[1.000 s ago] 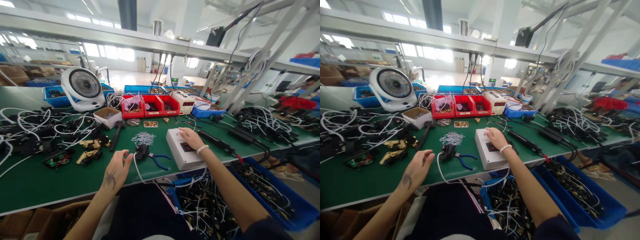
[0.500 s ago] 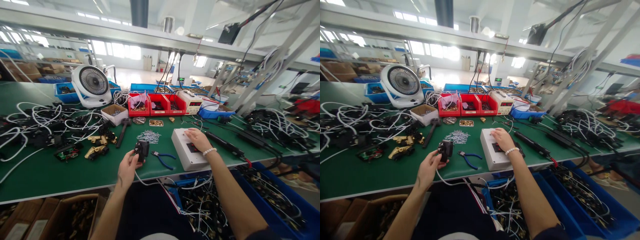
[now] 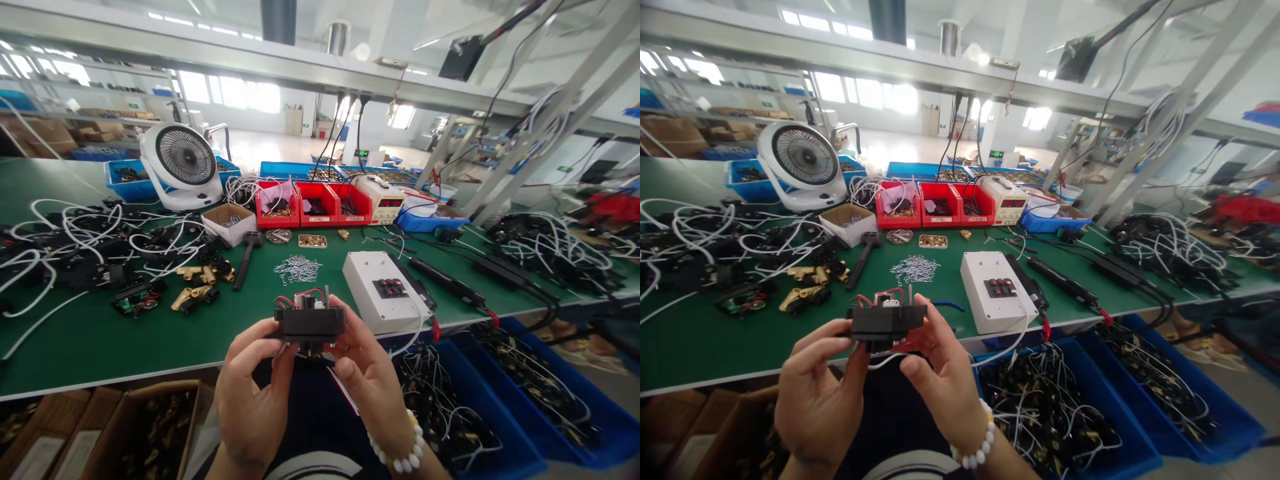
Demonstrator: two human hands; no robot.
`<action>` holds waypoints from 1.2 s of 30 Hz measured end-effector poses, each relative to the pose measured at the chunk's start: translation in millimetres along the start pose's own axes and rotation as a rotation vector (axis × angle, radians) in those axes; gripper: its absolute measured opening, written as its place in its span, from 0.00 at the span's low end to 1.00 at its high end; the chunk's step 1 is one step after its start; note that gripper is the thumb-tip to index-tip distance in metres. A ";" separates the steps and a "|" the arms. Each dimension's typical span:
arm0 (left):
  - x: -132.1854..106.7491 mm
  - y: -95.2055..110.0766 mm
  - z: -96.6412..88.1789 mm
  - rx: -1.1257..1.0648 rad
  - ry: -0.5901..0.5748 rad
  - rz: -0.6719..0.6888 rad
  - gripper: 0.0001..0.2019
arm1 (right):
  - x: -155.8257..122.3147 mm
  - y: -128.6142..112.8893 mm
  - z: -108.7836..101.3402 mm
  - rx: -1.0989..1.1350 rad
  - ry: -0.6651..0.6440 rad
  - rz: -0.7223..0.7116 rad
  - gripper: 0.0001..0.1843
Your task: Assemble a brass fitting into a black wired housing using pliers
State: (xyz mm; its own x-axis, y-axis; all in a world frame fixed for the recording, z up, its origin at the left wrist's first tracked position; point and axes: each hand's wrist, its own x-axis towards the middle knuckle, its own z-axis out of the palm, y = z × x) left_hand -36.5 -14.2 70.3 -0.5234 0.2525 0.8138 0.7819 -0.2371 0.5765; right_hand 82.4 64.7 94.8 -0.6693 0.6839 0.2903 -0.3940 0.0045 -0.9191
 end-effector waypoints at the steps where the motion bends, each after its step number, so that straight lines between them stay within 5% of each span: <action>1: 1.3 2.3 -1.4 0.006 0.007 0.042 0.14 | 0.4 -2.9 0.3 -0.009 0.010 0.004 0.29; 9: 5.1 15.2 -4.4 -0.036 0.003 0.077 0.18 | -1.7 1.2 -7.9 -0.101 0.071 0.008 0.25; 36: 5.7 21.5 -3.6 -0.176 0.037 0.035 0.15 | -5.2 -16.3 -0.4 0.097 0.043 -0.041 0.20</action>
State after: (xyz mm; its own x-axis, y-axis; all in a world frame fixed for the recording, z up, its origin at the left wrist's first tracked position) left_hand -23.9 -21.2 87.5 -0.5112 0.2072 0.8341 0.7304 -0.4067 0.5487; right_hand 92.6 61.3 108.2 -0.6245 0.7155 0.3131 -0.4809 -0.0364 -0.8760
